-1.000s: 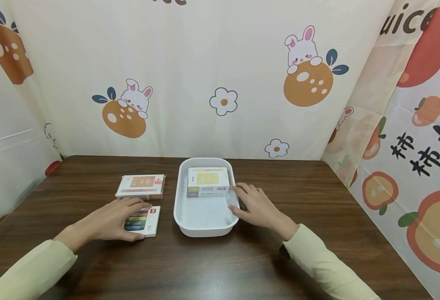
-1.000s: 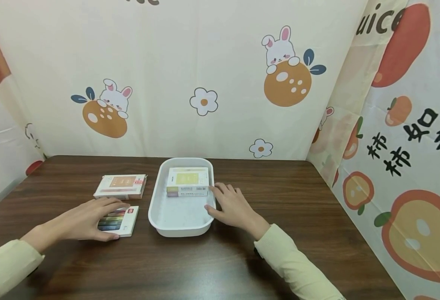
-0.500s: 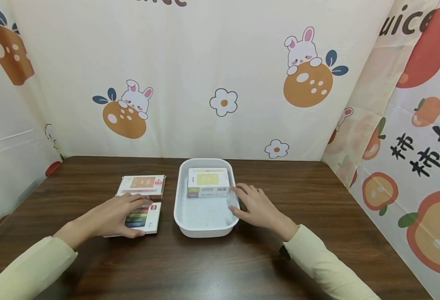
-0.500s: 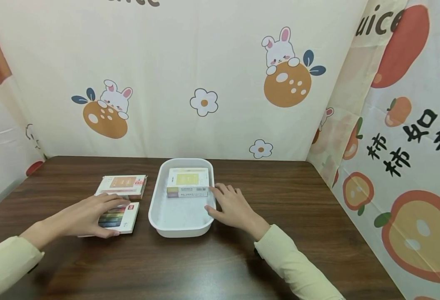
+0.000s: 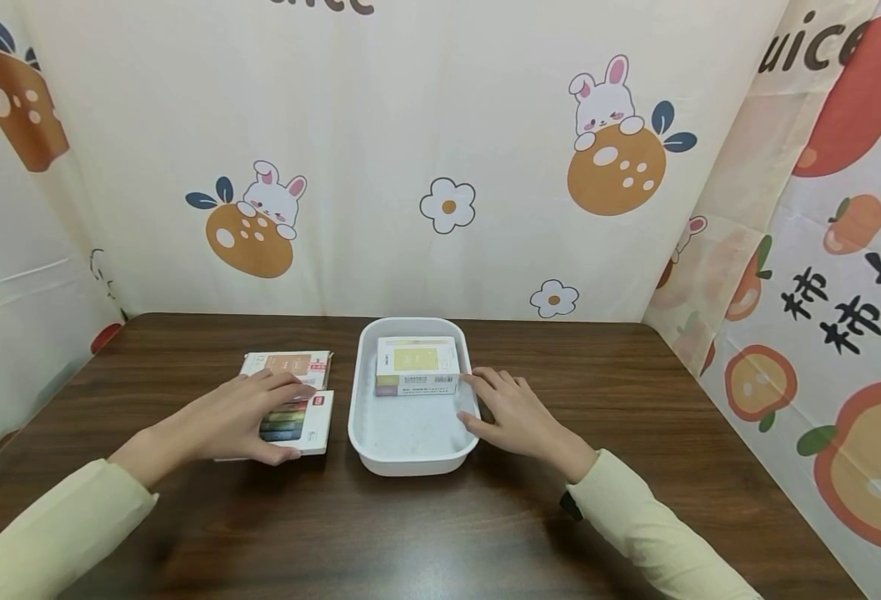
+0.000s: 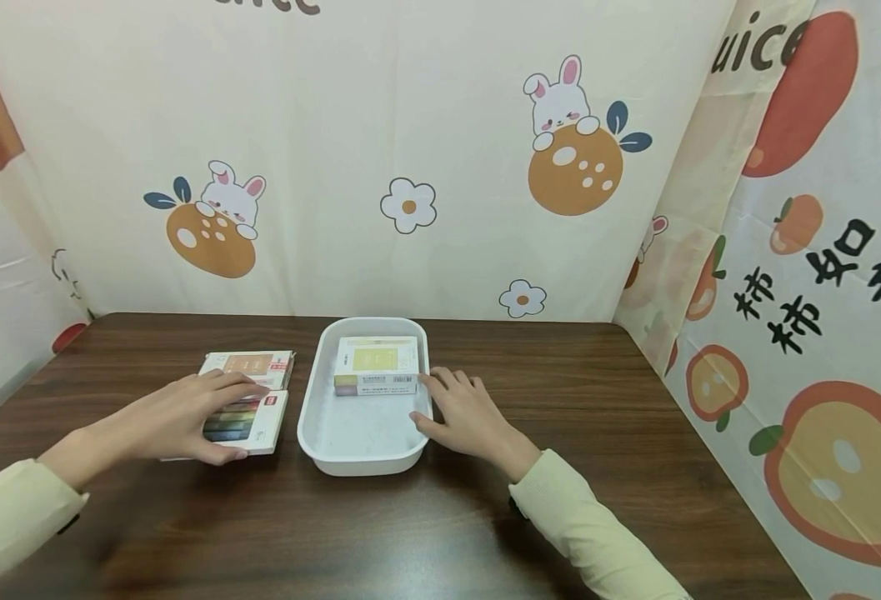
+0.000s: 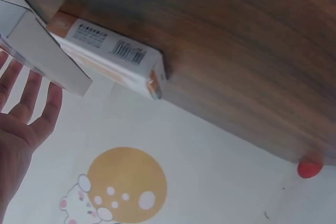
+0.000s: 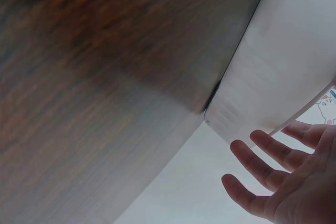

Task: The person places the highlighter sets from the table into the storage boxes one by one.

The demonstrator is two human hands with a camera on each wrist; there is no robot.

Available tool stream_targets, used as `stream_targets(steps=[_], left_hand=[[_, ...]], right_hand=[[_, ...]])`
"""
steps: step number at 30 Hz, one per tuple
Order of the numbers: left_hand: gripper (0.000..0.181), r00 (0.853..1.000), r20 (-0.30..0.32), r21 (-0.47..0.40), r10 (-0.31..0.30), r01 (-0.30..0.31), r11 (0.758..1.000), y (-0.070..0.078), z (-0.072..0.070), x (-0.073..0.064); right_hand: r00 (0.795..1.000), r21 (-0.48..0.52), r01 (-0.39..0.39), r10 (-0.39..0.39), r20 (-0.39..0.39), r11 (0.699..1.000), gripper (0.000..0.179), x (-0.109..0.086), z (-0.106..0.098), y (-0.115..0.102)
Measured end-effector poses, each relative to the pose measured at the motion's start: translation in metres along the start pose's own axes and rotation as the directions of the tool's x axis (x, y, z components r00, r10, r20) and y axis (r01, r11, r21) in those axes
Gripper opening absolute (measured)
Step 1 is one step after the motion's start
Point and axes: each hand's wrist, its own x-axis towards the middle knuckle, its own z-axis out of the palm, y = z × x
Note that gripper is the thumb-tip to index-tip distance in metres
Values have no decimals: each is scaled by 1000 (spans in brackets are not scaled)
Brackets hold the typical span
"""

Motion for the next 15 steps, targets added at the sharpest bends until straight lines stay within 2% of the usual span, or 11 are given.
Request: stream_targets(steps=[7,15], left_hand=[[71,1000,-14,-11,6,-7,1000,8,-12,8],[72,1000,5,-39,-18,18,999,19,-20,22]], right_hand=[[1000,-2,1,-1,-1,1000,54,0,0,0],[1000,-4,2,-2,-6,1000,54,0,0,0]])
